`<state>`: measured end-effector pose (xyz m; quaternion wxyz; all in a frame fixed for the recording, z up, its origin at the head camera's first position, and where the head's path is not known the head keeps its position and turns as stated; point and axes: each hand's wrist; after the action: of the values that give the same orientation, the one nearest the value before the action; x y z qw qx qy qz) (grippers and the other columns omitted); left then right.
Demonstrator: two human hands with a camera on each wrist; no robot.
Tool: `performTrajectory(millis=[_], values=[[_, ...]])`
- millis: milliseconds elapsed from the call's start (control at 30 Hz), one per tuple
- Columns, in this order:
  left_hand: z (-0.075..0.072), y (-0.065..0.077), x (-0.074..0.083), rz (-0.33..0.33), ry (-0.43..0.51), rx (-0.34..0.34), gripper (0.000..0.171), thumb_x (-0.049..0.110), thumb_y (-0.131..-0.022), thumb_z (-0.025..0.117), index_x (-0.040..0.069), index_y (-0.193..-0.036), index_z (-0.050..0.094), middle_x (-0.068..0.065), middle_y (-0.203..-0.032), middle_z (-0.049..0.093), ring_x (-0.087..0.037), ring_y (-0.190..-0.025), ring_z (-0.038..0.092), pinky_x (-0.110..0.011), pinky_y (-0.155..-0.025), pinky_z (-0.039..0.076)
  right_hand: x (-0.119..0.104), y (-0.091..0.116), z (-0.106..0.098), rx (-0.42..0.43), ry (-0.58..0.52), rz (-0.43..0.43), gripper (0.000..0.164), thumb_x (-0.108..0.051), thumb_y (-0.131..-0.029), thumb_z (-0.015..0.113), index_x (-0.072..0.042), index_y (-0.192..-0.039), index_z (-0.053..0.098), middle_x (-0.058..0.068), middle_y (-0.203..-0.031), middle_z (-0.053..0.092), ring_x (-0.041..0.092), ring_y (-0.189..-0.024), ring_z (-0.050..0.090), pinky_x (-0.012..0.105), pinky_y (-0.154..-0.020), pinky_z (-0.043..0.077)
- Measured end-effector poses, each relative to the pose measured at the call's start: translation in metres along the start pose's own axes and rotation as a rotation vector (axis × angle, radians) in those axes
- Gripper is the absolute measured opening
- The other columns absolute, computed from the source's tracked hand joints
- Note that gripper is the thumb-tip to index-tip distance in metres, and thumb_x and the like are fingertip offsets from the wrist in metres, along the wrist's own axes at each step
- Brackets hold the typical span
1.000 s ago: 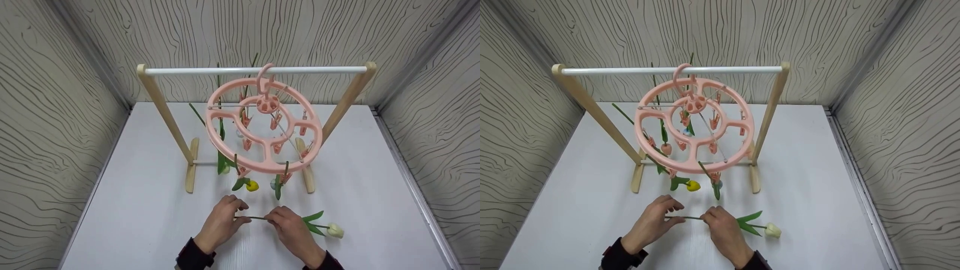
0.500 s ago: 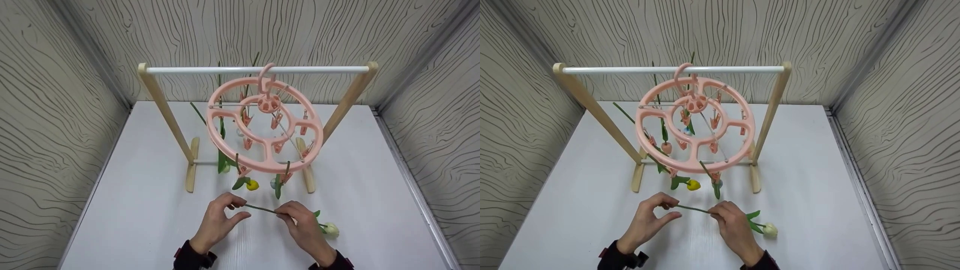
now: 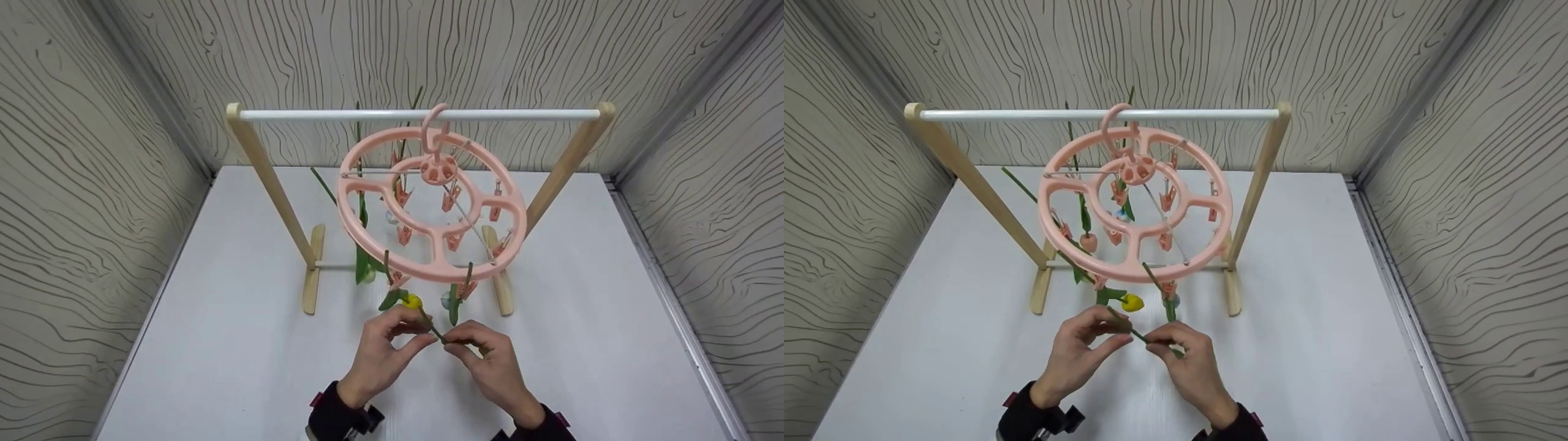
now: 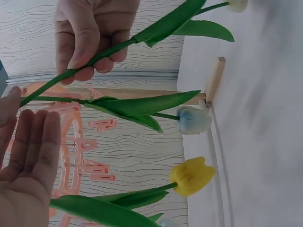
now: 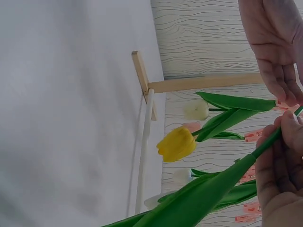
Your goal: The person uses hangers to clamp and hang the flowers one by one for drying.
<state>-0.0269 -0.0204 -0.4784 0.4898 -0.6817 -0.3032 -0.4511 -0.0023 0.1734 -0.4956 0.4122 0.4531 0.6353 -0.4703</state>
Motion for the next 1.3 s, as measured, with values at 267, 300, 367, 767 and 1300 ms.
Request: performTrajectory(millis=[267, 300, 367, 767, 1300], values=[[0.004, -0.010, 0.021, 0.079, 0.105, 0.012, 0.013, -0.001, -0.084, 0.062, -0.004, -0.096, 0.060, -0.017, -0.091, 0.063, -0.020, -0.085, 0.066, -0.031, -0.070, 0.060, 0.007, -0.002, -0.002, -0.067, -0.148, 0.023, 0.013, 0.000, -0.083, 0.063, 0.006, -0.094, 0.066, 0.015, -0.088, 0.066, 0.014, -0.084, 0.066, 0.023, -0.072, 0.056], [0.005, -0.011, 0.022, 0.076, 0.109, 0.017, 0.012, -0.001, -0.084, 0.063, -0.003, -0.095, 0.060, -0.016, -0.090, 0.063, -0.019, -0.084, 0.066, -0.031, -0.069, 0.060, 0.009, -0.002, -0.002, -0.071, -0.153, 0.013, 0.013, 0.000, -0.083, 0.063, 0.005, -0.095, 0.066, 0.015, -0.089, 0.066, 0.014, -0.084, 0.066, 0.024, -0.072, 0.056], [0.006, -0.012, 0.023, 0.073, 0.114, 0.030, 0.012, -0.001, -0.083, 0.063, -0.002, -0.095, 0.061, -0.015, -0.088, 0.063, -0.018, -0.083, 0.066, -0.030, -0.068, 0.060, 0.012, -0.002, -0.002, -0.071, -0.172, 0.014, 0.014, -0.003, -0.084, 0.063, 0.004, -0.096, 0.066, 0.015, -0.090, 0.066, 0.014, -0.085, 0.066, 0.024, -0.072, 0.057], [-0.002, -0.017, 0.029, 0.101, 0.111, 0.067, 0.012, -0.004, -0.082, 0.063, -0.005, -0.094, 0.059, -0.017, -0.089, 0.062, -0.020, -0.082, 0.066, -0.031, -0.069, 0.060, 0.012, -0.002, -0.012, 0.043, -0.169, 0.024, 0.020, -0.006, -0.083, 0.065, 0.003, -0.102, 0.064, 0.012, -0.091, 0.066, 0.017, -0.085, 0.065, 0.024, -0.075, 0.056], [-0.014, -0.018, 0.045, 0.139, 0.030, 0.089, 0.011, -0.003, -0.082, 0.064, -0.003, -0.092, 0.060, -0.015, -0.087, 0.064, -0.016, -0.080, 0.067, -0.034, -0.066, 0.060, 0.001, -0.043, -0.096, 0.226, -0.030, -0.159, 0.023, 0.016, -0.077, 0.062, 0.013, -0.100, 0.062, 0.024, -0.092, 0.066, 0.018, -0.084, 0.066, 0.017, -0.073, 0.055]])
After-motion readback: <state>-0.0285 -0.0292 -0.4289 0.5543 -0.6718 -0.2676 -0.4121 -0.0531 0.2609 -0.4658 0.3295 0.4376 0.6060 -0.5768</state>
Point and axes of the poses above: each hand's wrist, its own y-axis away from the middle knuckle, its own z-axis out of the palm, x = y × z
